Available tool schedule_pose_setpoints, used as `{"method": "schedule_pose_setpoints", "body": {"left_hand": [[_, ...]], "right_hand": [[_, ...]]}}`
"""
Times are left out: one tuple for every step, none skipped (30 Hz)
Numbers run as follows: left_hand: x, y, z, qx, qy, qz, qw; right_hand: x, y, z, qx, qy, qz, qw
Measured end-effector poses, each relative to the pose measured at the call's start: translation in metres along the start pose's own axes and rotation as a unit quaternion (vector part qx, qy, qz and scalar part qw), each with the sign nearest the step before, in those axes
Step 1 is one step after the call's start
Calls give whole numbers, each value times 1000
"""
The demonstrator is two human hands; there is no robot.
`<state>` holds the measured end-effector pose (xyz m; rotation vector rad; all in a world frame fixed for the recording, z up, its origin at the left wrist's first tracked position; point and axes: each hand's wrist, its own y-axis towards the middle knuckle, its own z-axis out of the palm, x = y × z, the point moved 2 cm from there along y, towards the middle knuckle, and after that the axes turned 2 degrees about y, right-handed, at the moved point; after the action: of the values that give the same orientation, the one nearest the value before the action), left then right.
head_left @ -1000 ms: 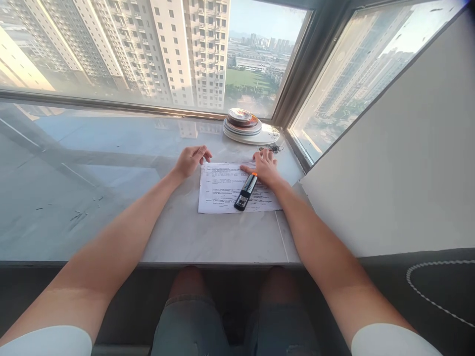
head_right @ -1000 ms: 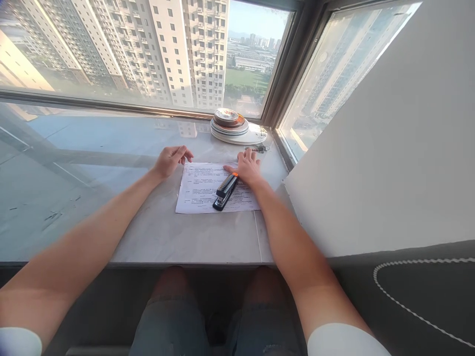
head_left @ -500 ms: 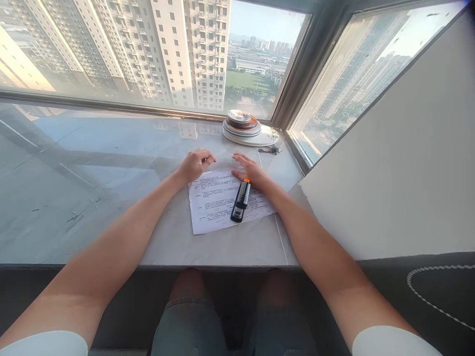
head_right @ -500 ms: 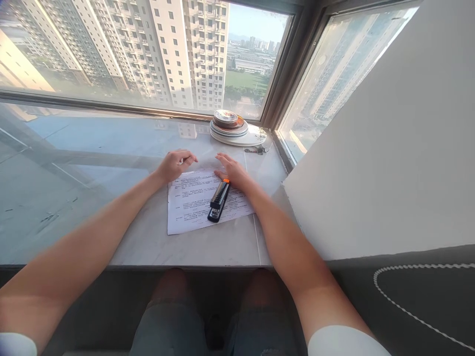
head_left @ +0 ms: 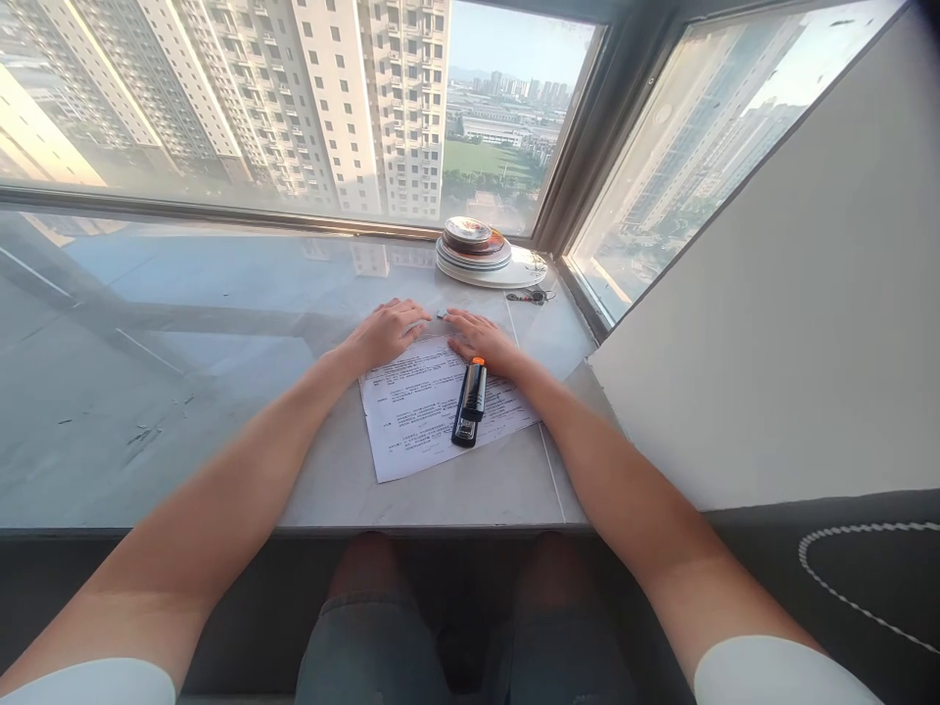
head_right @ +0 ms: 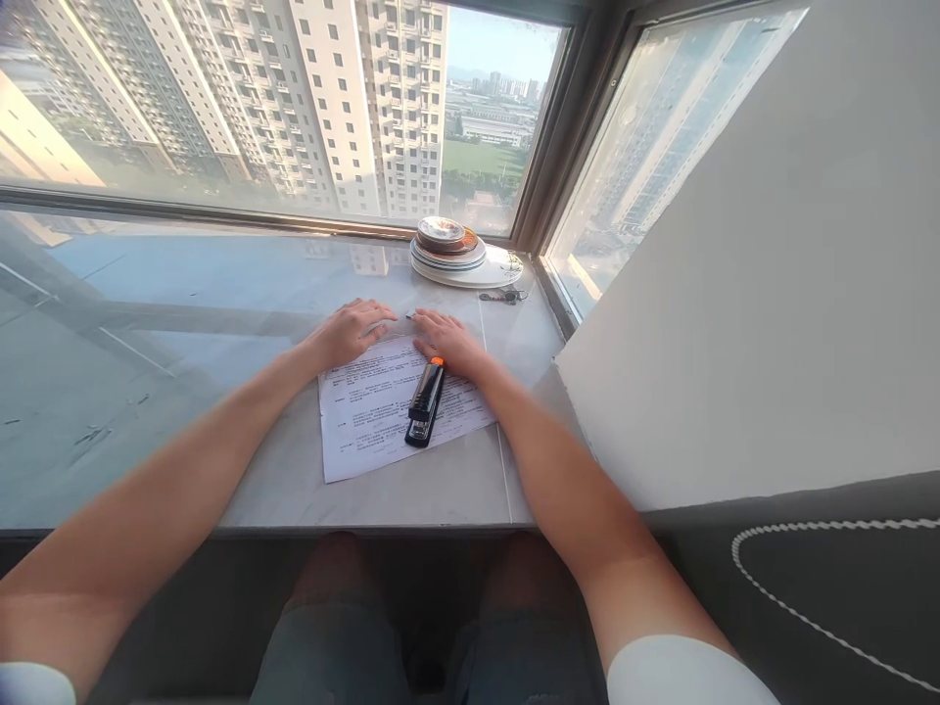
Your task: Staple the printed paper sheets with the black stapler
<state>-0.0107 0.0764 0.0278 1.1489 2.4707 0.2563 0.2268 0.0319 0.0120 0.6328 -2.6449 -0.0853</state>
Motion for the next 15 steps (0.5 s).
{"method": "schedule_pose_setpoints", "body": {"left_hand": [[-1,0,1,12,7,-5,1000],[-1,-1,2,25,10,-10,1000],[-1,-1,4,38,11,-12,999],[-1,-2,6,51,9,-12,999],[-1,-2,8,64,6,-11,998],[-1,-2,9,75,3,-9,997],[-1,-3,10,82,1,-7,997],[-1,-3,10,84,1,-5,996],[0,-3,10,81,3,-5,997],[1,-2,8,74,7,-6,997],[2,-2,7,63,14,-10,998],[4,-2,5,50,22,-19,998],[6,-1,2,36,32,-33,998],[7,-1,1,22,42,-47,998],[8,-1,-1,9,52,-59,997]], "right_hand": [[1,0,0,11,-5,6,1000],[3,-1,1,26,-8,8,1000],[6,-1,0,43,-8,6,999],[8,-2,0,60,-7,1,998],[11,-3,0,76,-4,-8,997],[12,-4,0,87,-3,-16,996],[13,-4,-1,92,-3,-21,996],[13,-4,-1,88,-3,-23,996],[12,-4,-1,78,-5,-22,997],[10,-3,-1,63,-6,-18,998],[8,-3,-1,46,-8,-10,999],[6,-3,-1,32,-9,0,999],[4,-2,-1,23,-11,13,1000],[3,-2,-1,15,-14,28,999],[2,-2,-1,11,-18,40,999]]}}
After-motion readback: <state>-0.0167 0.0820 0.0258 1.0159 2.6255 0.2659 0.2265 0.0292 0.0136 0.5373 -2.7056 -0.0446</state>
